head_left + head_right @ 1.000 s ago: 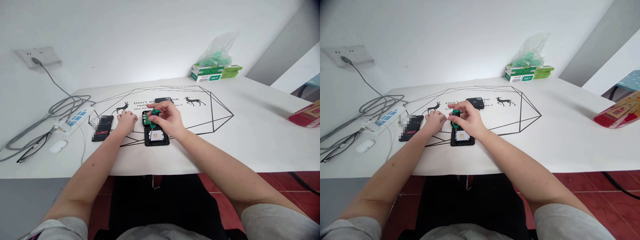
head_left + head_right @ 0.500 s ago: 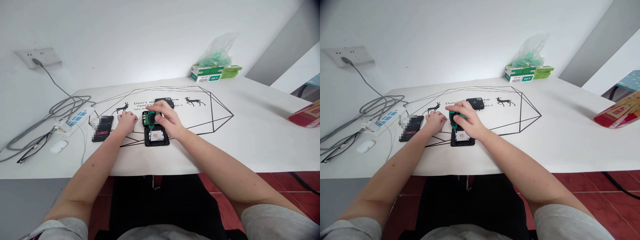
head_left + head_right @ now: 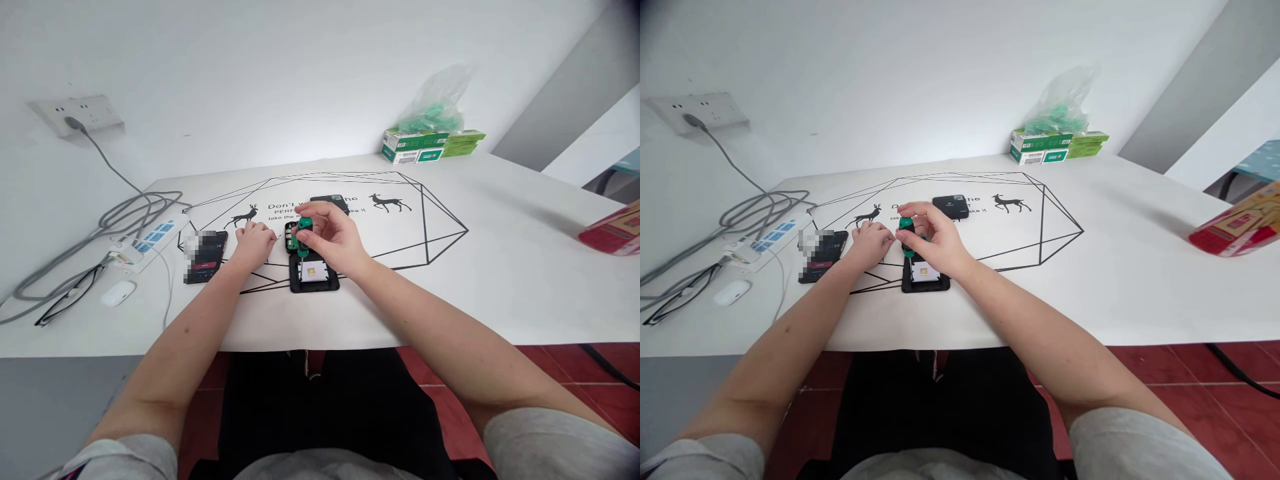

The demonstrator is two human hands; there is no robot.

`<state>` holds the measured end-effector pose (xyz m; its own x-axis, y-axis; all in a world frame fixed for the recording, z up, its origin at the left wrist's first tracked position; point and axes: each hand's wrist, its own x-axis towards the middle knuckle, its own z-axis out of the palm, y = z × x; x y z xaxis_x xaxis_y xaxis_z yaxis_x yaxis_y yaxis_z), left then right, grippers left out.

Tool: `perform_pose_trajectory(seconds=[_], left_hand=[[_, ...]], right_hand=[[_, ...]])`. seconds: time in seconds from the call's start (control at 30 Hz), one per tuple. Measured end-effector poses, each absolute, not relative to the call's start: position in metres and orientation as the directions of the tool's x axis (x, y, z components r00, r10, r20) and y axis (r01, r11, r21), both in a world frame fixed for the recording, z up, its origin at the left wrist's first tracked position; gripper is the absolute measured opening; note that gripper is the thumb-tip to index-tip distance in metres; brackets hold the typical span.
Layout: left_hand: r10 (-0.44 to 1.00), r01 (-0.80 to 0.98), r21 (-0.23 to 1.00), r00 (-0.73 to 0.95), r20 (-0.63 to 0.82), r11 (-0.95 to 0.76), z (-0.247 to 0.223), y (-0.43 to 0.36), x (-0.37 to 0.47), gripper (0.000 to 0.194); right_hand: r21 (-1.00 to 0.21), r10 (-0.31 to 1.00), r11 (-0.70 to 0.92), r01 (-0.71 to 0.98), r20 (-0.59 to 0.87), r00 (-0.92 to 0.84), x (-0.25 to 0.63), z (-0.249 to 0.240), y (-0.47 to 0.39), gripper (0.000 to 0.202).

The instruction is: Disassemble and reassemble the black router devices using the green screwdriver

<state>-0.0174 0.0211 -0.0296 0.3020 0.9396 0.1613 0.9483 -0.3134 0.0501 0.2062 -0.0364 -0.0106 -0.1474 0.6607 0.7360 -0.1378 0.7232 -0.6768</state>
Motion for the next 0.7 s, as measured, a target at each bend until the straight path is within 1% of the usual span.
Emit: perform_pose_trajectory(seconds=[0.07, 0.17, 0.23, 0.43, 0.53, 0.63, 0.7], left_hand=[[0.938, 0.948, 0.043, 0.306, 0.163, -0.316, -0.028, 0.020, -0.017, 0.024], [0.939, 0.950, 0.030, 0.303, 0.164, -0.312, -0.028, 0.019, -0.016, 0.024], [0.939, 0.951, 0.020, 0.301, 0.164, -0.309, -0.028, 0.019, -0.015, 0.025], [0.939, 0.951, -0.001, 0.305, 0.158, -0.309, -0.028, 0.017, -0.013, 0.023], [0.944, 0.955, 0.043, 0.282, 0.171, -0.293, -0.026, 0.017, -0.013, 0.022], [0.948, 0.951, 0.125, 0.255, 0.191, -0.281, -0.024, 0.018, -0.011, 0.020], [0.941, 0.935, 0.181, 0.267, 0.206, -0.305, -0.024, 0.018, -0.010, 0.019]], right_hand=[[-0.698, 0.687, 0.697, -0.161, 0.715, -0.126, 0.201, -0.013, -0.037, 0.038], [-0.696, 0.692, 0.708, -0.118, 0.717, -0.078, 0.197, -0.015, -0.039, 0.044], [-0.695, 0.690, 0.713, -0.094, 0.719, -0.081, 0.197, -0.014, -0.040, 0.044], [-0.689, 0.670, 0.718, -0.098, 0.722, -0.172, 0.207, -0.007, -0.044, 0.023], [-0.677, 0.661, 0.733, -0.062, 0.731, -0.171, 0.211, -0.004, -0.042, 0.018], [-0.649, 0.633, 0.759, -0.049, 0.754, -0.177, 0.211, -0.004, -0.039, 0.019], [-0.643, 0.625, 0.764, -0.054, 0.757, -0.191, 0.210, -0.005, -0.038, 0.019]])
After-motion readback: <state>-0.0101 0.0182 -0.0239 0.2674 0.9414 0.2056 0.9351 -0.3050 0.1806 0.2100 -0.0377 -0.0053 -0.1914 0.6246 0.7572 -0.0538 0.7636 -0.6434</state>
